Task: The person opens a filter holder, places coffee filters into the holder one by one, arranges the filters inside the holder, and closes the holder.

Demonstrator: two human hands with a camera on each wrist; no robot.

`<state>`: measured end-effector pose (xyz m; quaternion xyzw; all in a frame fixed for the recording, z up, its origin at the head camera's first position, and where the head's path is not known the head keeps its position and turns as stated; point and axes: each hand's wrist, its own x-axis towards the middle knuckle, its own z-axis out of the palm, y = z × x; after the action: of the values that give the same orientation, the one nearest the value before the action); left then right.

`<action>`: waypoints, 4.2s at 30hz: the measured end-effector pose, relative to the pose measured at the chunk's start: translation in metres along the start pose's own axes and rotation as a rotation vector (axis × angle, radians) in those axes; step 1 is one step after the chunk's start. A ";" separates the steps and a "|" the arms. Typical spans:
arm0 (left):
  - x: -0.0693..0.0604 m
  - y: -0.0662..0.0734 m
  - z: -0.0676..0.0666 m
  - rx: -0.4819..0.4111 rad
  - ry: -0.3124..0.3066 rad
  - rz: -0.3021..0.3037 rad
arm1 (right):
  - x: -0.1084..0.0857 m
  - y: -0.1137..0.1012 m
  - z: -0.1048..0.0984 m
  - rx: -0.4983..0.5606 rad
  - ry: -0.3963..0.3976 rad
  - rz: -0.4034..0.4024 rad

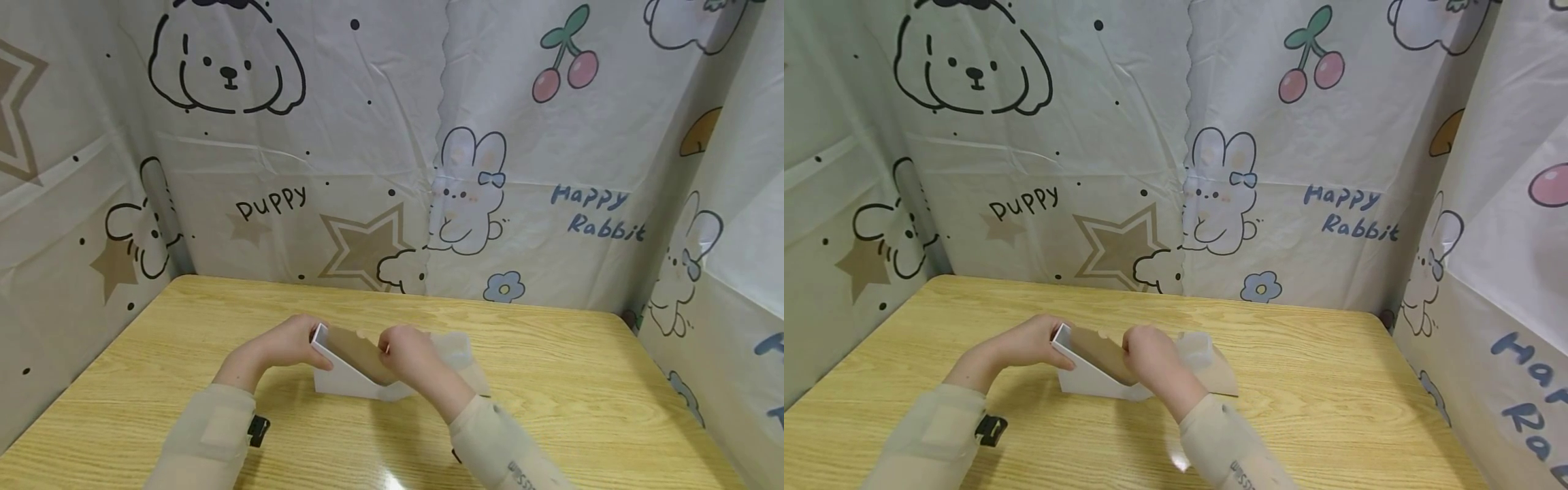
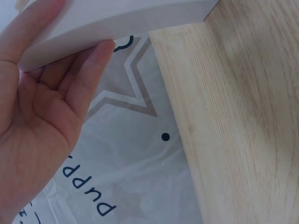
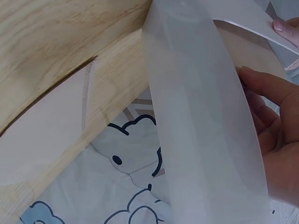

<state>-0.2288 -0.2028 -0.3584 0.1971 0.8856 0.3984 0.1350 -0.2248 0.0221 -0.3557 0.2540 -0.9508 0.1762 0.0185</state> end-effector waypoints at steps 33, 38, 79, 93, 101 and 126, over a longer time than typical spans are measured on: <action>-0.002 -0.007 0.002 0.028 0.036 0.056 | -0.018 0.010 -0.051 0.162 0.247 0.094; -0.005 -0.008 -0.001 0.040 0.041 0.062 | -0.025 0.041 -0.072 0.199 0.351 0.185; -0.009 0.013 -0.010 0.067 0.057 0.040 | -0.029 0.150 -0.003 0.042 -0.005 0.580; -0.012 0.018 -0.009 0.085 0.078 0.018 | -0.034 0.150 -0.029 0.130 0.069 0.494; -0.012 0.021 -0.009 0.140 0.095 -0.020 | -0.035 0.145 -0.050 0.255 0.128 0.415; -0.012 0.035 -0.009 0.338 0.109 -0.040 | -0.042 0.106 -0.100 0.244 0.213 0.337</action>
<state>-0.2134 -0.1929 -0.3250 0.1776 0.9497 0.2510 0.0597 -0.2454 0.1619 -0.3017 0.0720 -0.9441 0.3163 0.0585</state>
